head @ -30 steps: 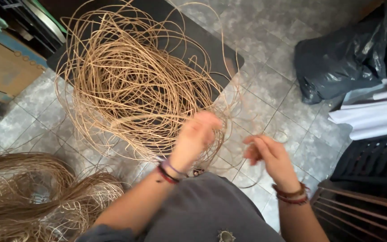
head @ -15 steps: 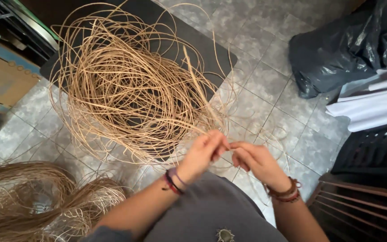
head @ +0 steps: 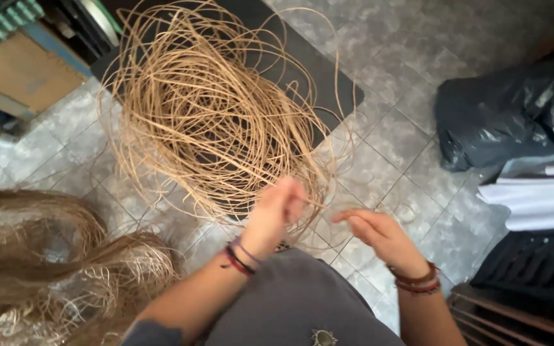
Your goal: Weaving and knotting natural fiber strands onto a circular frame to construct a large decorative object.
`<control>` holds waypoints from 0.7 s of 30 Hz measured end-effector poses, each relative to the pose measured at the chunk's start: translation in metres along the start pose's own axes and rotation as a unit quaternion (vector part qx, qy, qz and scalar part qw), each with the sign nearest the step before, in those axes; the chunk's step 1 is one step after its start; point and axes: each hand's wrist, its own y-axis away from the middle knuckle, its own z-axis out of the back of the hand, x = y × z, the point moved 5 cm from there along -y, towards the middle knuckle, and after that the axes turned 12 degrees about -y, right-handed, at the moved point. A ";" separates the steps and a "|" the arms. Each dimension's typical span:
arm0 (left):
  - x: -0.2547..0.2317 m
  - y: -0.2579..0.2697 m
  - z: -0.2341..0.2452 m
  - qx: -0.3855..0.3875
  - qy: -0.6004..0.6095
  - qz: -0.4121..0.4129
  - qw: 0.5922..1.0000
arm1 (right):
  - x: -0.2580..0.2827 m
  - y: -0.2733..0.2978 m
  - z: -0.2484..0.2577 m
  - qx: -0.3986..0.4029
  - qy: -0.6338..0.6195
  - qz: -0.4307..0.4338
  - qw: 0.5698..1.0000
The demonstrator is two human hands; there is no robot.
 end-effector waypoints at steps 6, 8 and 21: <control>0.000 0.007 0.043 -0.139 0.095 0.012 0.986 | -0.023 -0.001 0.015 0.108 -0.009 -0.010 0.994; 0.014 0.023 0.012 -0.108 0.096 0.004 0.990 | -0.020 -0.011 -0.009 0.143 -0.031 0.005 0.989; 0.012 0.122 0.052 -0.252 0.044 -0.062 0.965 | -0.021 -0.018 -0.068 0.378 -0.002 -0.037 0.925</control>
